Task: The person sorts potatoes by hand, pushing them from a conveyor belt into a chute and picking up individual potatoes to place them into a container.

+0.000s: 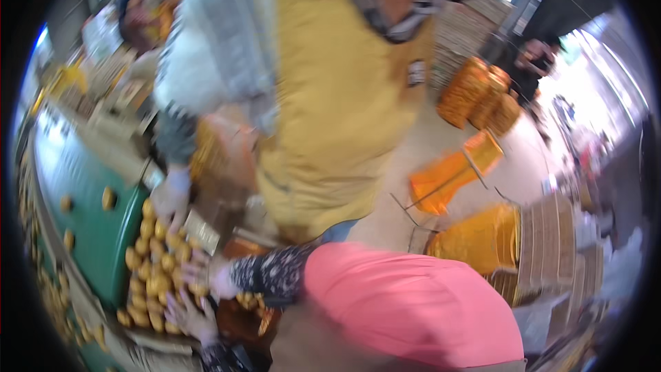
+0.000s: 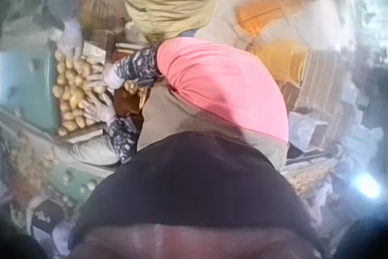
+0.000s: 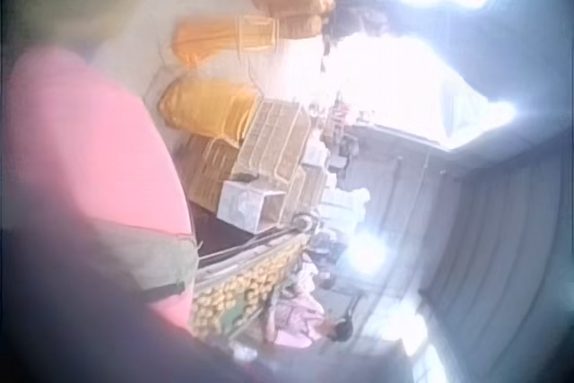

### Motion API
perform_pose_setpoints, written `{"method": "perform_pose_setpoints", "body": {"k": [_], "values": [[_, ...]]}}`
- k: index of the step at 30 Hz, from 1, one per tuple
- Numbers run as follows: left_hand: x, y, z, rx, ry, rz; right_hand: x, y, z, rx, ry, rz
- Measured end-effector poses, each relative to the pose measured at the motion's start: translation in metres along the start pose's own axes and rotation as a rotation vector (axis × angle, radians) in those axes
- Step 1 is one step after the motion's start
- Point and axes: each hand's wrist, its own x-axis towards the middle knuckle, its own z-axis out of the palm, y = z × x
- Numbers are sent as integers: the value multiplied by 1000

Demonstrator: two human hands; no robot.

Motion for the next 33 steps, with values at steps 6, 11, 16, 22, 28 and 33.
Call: {"method": "perform_pose_setpoints", "body": {"k": [6,11,16,22,28,33], "values": [[-34,-15,-53,-125,-67,-103,17,-70,-84,128,-333,-11],[-73,-40,-76,-33,-67,-315,46,-122,-122,193,-619,48],[-99,-51,-84,81,-136,-413,44,-149,-104,34,-705,1],[-109,-56,-78,55,-123,-345,32,-147,-75,137,-457,-4],[-113,-55,-86,26,-214,-262,88,-143,-77,494,-41,-39],[-115,-56,-88,43,-221,-202,169,-133,-58,505,-24,3]]}}
